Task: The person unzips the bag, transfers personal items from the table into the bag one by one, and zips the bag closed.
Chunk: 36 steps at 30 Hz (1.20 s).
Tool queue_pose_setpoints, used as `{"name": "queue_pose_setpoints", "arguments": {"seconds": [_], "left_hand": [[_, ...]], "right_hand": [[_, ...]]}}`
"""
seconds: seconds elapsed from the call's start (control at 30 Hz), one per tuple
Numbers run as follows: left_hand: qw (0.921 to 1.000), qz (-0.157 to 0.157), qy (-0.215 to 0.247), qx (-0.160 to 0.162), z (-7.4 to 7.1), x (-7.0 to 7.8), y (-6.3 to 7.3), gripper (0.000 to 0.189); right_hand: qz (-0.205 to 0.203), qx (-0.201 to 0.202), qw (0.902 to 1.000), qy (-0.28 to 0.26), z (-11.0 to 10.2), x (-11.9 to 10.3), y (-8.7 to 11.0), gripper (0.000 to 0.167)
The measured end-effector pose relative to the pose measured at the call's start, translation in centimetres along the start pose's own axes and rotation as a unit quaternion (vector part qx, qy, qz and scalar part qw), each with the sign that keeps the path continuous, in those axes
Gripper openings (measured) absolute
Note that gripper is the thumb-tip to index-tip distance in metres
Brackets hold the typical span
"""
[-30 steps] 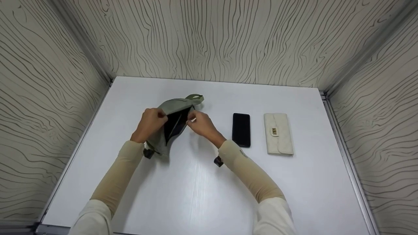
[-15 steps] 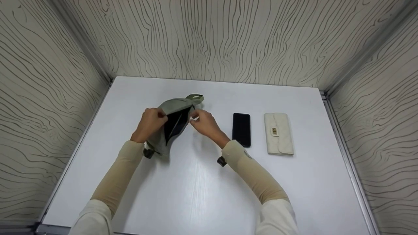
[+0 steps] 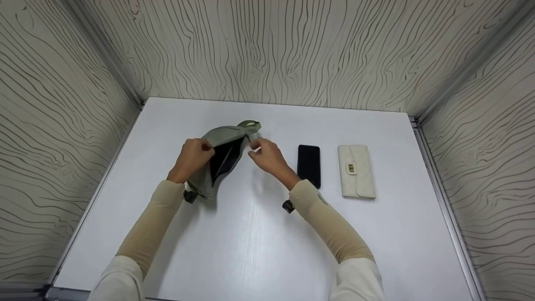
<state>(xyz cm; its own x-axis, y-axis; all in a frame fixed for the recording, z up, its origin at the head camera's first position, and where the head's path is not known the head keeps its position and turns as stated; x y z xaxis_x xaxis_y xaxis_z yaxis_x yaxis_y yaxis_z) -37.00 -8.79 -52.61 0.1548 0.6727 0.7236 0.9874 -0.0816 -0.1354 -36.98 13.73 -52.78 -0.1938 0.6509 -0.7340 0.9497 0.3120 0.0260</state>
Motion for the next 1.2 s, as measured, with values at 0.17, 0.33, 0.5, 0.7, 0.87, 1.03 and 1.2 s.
{"name": "queue_pose_setpoints", "arguments": {"seconds": [0.17,0.33,0.5,0.7,0.87,1.03,1.2], "left_hand": [[1.0,0.004,0.007,-0.001,0.0,0.0,0.1,0.032],[0.9999,0.008,0.011,-0.001,-0.1,0.1,0.0,0.036],[1.0,0.004,0.006,0.0,-0.1,0.1,0.0,0.035],[0.9999,-0.002,0.011,-0.003,-0.1,0.0,0.0,0.036],[0.9999,-0.001,0.016,-0.004,0.0,0.1,0.0,0.038],[0.9999,-0.001,0.013,-0.006,0.0,0.1,0.0,0.037],[1.0,-0.002,0.004,-0.006,0.0,0.1,0.0,0.033]], "right_hand": [[0.01,0.006,0.9999,-0.002,-0.8,0.5,0.3,0.03],[-0.001,0.015,0.9999,0.004,-1.5,0.8,0.4,0.03],[0.003,0.018,0.9998,0.0,-1.9,1.2,0.4,0.031],[0.01,0.022,0.9997,-0.001,-2.5,1.4,0.7,0.032],[0.016,0.024,0.9996,0.0,-3.0,1.7,0.9,0.034],[0.016,0.03,0.9994,0.001,-3.5,2.0,1.1,0.033],[0.019,0.034,0.9992,0.006,-3.8,2.3,1.1,0.033]]}}
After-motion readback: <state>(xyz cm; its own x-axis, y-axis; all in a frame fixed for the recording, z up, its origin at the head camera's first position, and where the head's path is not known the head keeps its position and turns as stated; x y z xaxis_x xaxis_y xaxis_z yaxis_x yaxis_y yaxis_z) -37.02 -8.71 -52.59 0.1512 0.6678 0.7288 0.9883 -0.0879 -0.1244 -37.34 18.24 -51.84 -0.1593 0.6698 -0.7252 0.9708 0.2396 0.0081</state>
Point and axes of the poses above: each hand's wrist, its own y-axis away from the middle knuckle, its own z-axis out of the palm, x = y × z, the point moved 10 cm from there along -y, towards the middle knuckle, and after that the axes turned 4 degrees about y, right-handed, at the moved point
